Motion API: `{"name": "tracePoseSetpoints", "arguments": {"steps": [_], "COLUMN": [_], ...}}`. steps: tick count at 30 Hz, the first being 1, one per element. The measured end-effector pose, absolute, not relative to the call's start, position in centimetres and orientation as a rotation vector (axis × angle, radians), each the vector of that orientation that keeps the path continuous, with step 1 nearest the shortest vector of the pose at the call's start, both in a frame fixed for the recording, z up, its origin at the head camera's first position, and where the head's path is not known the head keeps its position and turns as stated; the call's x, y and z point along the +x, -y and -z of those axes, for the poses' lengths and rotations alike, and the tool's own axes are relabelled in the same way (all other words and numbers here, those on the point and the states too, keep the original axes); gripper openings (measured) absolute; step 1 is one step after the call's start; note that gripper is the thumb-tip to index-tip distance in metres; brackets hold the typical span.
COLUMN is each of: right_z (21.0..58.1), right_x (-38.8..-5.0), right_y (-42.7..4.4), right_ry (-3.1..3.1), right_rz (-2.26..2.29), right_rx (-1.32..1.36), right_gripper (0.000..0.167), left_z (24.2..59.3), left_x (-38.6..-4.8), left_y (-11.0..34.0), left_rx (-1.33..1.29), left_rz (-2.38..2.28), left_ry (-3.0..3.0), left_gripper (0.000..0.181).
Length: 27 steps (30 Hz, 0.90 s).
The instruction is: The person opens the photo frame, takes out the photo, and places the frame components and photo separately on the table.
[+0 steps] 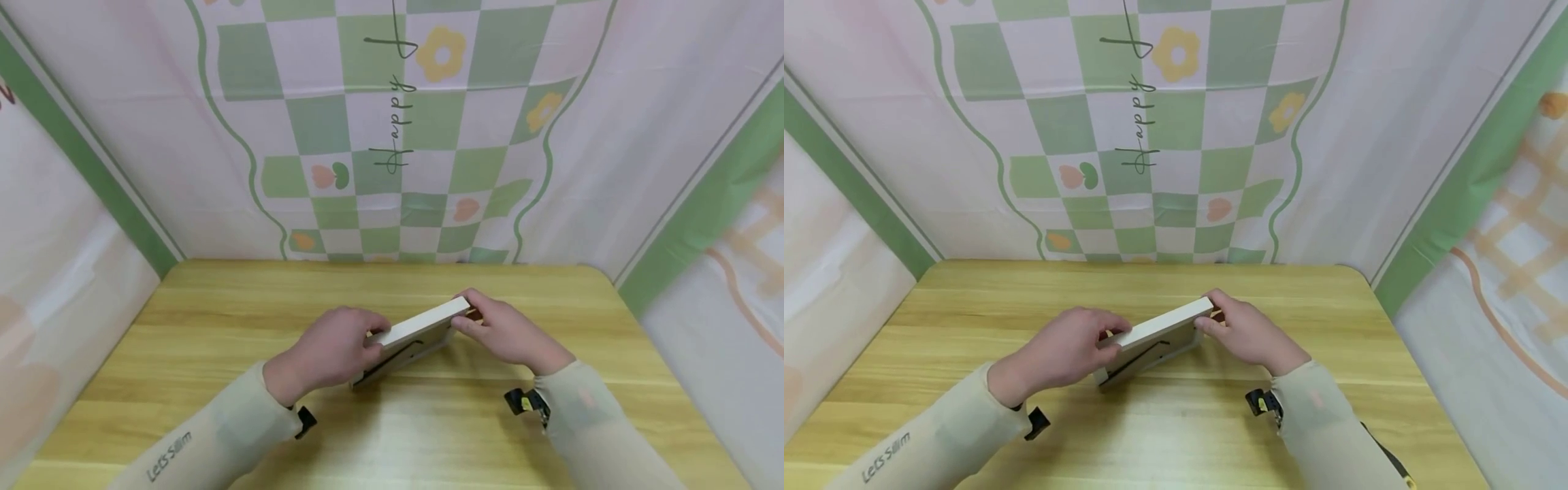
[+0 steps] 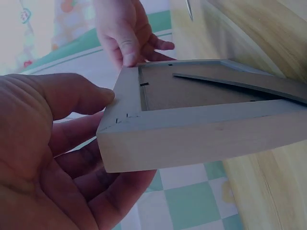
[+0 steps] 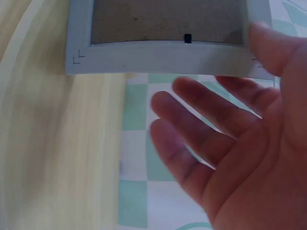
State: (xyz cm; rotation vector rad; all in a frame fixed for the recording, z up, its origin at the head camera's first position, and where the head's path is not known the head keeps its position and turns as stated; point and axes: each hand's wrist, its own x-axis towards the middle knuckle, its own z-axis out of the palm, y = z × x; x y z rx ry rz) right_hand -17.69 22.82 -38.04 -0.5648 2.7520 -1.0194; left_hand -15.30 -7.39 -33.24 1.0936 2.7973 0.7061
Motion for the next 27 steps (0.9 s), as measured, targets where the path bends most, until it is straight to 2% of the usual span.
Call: {"name": "tracePoseSetpoints", "arguments": {"steps": [7,14,27], "right_z": [39.3,40.8,41.0], "right_x": [-18.3,-18.7,-18.6], "right_y": [-22.6,-22.2,-22.7], "right_ry": [-2.73,-2.721,-2.712], "right_rz": [1.017,0.974,0.954], "right_rx": [-0.567,-0.541,-0.537], "right_gripper": [0.01,0.034,0.033], "left_z": [33.0,33.0,33.3], "left_x": [-15.3,-15.4,-16.3], "left_y": [7.5,7.8,8.6], "left_rx": [1.071,0.977,0.871], "left_rz": [-0.7,-0.745,-0.855], "left_ry": [-2.814,-2.787,-2.75], "left_gripper": [0.011,0.02,0.019]}}
